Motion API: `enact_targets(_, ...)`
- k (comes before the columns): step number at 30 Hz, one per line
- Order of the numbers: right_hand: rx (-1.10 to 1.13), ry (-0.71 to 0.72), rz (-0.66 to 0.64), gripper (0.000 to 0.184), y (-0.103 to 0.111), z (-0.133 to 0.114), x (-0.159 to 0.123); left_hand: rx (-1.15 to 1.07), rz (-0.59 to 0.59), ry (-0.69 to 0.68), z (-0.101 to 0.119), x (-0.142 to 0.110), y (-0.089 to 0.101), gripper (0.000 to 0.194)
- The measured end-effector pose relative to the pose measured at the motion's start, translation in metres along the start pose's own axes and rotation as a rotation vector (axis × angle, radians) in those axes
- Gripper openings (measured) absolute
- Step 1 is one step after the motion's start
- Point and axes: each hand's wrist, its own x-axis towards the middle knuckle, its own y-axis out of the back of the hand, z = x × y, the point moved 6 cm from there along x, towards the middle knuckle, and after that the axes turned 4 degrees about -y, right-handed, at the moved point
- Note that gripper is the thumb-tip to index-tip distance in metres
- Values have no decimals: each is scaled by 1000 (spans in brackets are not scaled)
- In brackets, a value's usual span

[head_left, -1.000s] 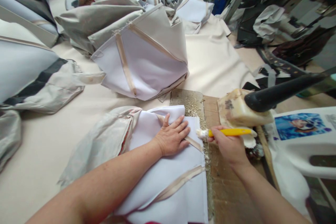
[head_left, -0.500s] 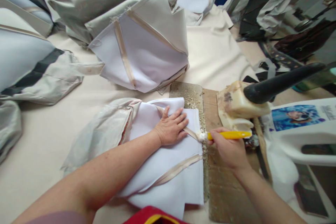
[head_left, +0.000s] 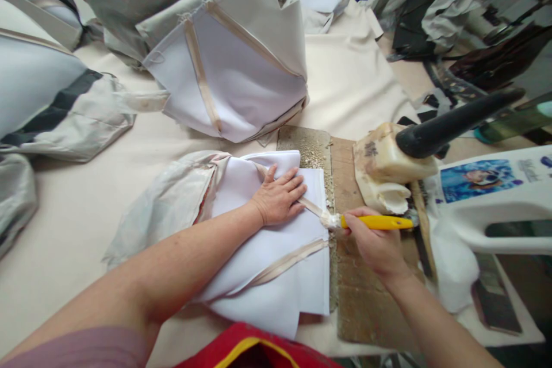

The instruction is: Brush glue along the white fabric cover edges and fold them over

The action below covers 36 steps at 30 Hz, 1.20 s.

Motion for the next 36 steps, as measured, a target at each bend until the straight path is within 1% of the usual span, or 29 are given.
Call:
enact_targets(5, -68, 124, 52, 19, -1, -8, -4, -4, 4, -2, 0, 0, -1, 45)
enact_targets(8, -111, 135, 1, 21, -3, -2, -20, -6, 14, 8, 1, 0, 0, 44)
enact_targets(10, -150, 126, -56, 23, -1, 4, -37, -7, 16, 11, 1, 0, 0, 44)
enact_targets(12, -171, 110, -96, 24, 2, 9, -48, -7, 20, 6, 2, 0, 0, 43)
enact_targets(14, -169, 100, -94, 23, 2, 10, -44, -6, 22, 5, 2, 1, 1, 43)
enact_targets(18, -100, 178, 68, 20, 0, 1, -13, -2, 15, 11, 2, 1, 1, 43)
enact_targets(20, -90, 212, 103, 19, -1, -2, -12, -4, 10, 7, 3, 1, 0, 44)
enact_targets(22, -129, 226, 47, 19, -3, -4, -29, -9, 1, 5, 3, 0, -2, 45)
enact_targets(25, -192, 252, -64, 22, 0, -6, -71, -19, -17, 5, 0, 1, -7, 45)
enact_targets(27, -196, 263, -69, 22, 6, -7, -86, -19, -45, 7, -1, 4, -7, 44)
enact_targets(28, -187, 258, -46, 21, 9, -6, -87, -13, -67, 11, 1, 7, -4, 43)
enact_targets(30, -159, 238, 25, 19, 13, -4, -76, 16, -110, 33, 9, 10, 8, 41)
enact_targets(32, -136, 234, 65, 19, 11, -4, -62, 43, -150, 68, 27, 6, 30, 41)
enact_targets(34, -133, 258, 44, 19, 6, -4, -60, 5, -233, 54, 58, -10, 53, 41)
enact_targets(36, -142, 290, -3, 19, 3, -5, -75, -94, -373, -38, 95, -40, 66, 41)
